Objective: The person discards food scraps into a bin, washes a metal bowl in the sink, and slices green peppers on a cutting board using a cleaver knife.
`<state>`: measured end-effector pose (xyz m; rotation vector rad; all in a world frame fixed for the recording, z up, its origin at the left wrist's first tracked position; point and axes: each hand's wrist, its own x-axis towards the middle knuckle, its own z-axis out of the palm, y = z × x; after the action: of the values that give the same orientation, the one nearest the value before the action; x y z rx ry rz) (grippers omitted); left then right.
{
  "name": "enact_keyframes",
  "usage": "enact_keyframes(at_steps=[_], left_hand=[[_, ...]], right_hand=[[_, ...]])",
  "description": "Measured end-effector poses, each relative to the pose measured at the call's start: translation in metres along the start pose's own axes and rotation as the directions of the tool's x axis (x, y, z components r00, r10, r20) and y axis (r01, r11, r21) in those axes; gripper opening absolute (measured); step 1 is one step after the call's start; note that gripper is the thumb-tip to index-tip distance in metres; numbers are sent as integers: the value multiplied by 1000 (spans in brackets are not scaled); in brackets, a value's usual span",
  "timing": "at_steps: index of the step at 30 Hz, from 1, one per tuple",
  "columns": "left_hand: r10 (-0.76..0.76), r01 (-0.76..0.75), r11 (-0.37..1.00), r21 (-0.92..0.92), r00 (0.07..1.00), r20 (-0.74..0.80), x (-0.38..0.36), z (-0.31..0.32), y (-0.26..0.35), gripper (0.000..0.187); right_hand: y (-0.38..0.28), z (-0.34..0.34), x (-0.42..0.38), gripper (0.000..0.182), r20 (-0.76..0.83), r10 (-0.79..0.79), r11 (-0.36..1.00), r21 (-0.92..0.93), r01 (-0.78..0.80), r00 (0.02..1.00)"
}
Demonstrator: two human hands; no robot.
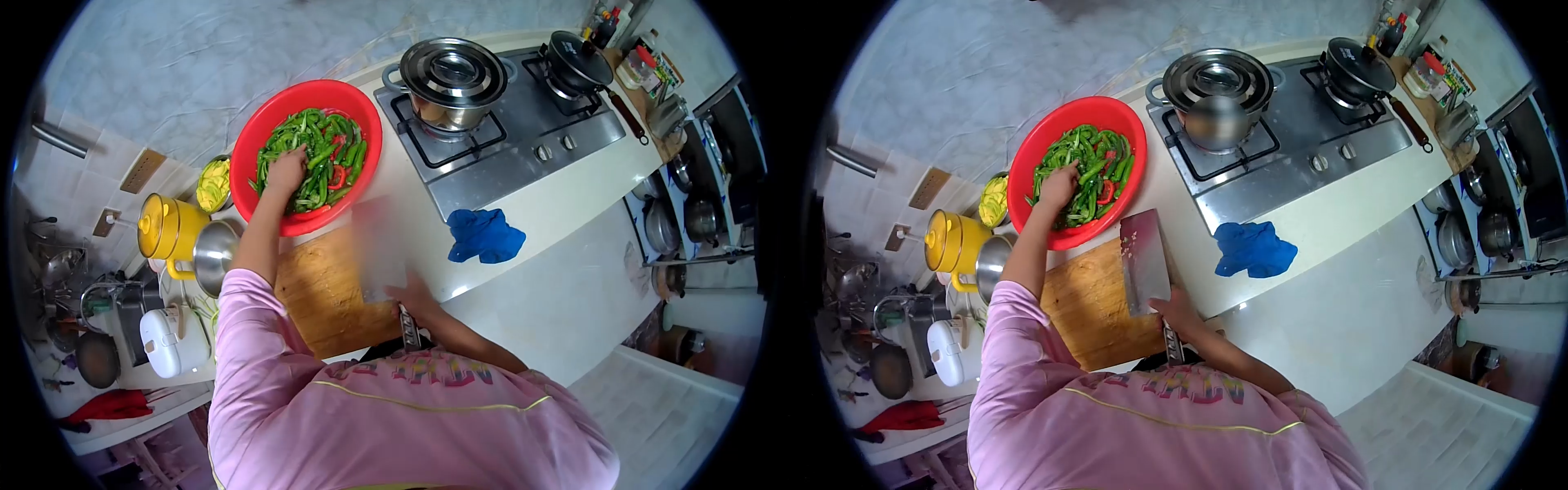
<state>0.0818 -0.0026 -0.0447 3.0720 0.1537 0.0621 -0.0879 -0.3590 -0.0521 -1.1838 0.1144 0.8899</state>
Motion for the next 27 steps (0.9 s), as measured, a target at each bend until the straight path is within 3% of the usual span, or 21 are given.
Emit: enact_keyframes(at_steps=[1, 2, 4, 6, 7, 9, 10, 12, 14, 16, 20, 21, 23, 24, 25, 27], left_hand=[[-6, 6, 1000, -27, 1000, 1, 0, -7, -1, 15], [-104, 102, 994, 41, 992, 74, 5, -14, 2, 16], [-73, 74, 997, 20, 995, -61, 24, -24, 9, 17], [-7, -22, 988, -153, 982, -191, 46, -22, 31, 28], [-108, 102, 993, -53, 986, -127, 49, -21, 52, 51], [-220, 221, 965, 143, 975, -22, 62, 11, 71, 76], [-270, 265, 950, 163, 963, 9, 66, 25, 87, 79], [-235, 243, 968, 63, 966, -109, 65, 60, 97, 71], [-149, 149, 989, 2, 985, -82, 54, 33, 103, 61], [-17, 19, 994, -105, 1000, 25, 45, 14, 81, 62], [-289, 310, 948, -78, 935, 204, 41, 5, 46, 65], [-261, 273, 949, -158, 961, 95, 49, 23, 30, 63], [-350, 382, 674, -632, 919, 183, 87, 53, 4, 63], [-371, 402, 446, -800, 896, 243, 98, 60, 0, 63], [-401, 442, 217, -870, 853, 334, 91, 19, 37, 68], [-514, 440, 353, -825, 829, 222, 108, 29, 54, 72]], right_hand=[[0, -1, 0, 24, 4, -8, 1000, -6, 8, 1000], [-1, -2, 2, 24, 11, -24, 1000, -13, 25, 1000], [1, -3, 5, 25, 23, -16, 1000, 6, 16, 1000], [4, -4, 7, 25, 22, 2, 1000, 6, -2, 1000], [6, -3, 8, 25, 16, 16, 1000, -2, -16, 1000], [10, -10, 10, 24, 68, 49, 997, -55, -45, 996], [10, -11, 11, 24, 66, 44, 998, -57, -41, 997], [9, -10, 11, 25, 63, 41, 998, -56, -38, 997], [11, -12, 13, 24, 83, 48, 998, -41, -44, 995], [12, -12, 11, 24, 90, 45, 999, -28, -43, 995], [8, -11, 10, 23, 85, 23, 999, -38, -20, 996], [7, -12, 9, 23, 89, 25, 999, -50, -21, 996], [5, -13, 9, 23, 106, 29, 998, -59, -23, 994], [5, -13, 8, 23, 115, 32, 998, -65, -25, 993], [6, -14, 9, 23, 110, 50, 995, -95, -40, 993], [9, -15, 11, 24, 99, 79, 986, -152, -64, 992]])
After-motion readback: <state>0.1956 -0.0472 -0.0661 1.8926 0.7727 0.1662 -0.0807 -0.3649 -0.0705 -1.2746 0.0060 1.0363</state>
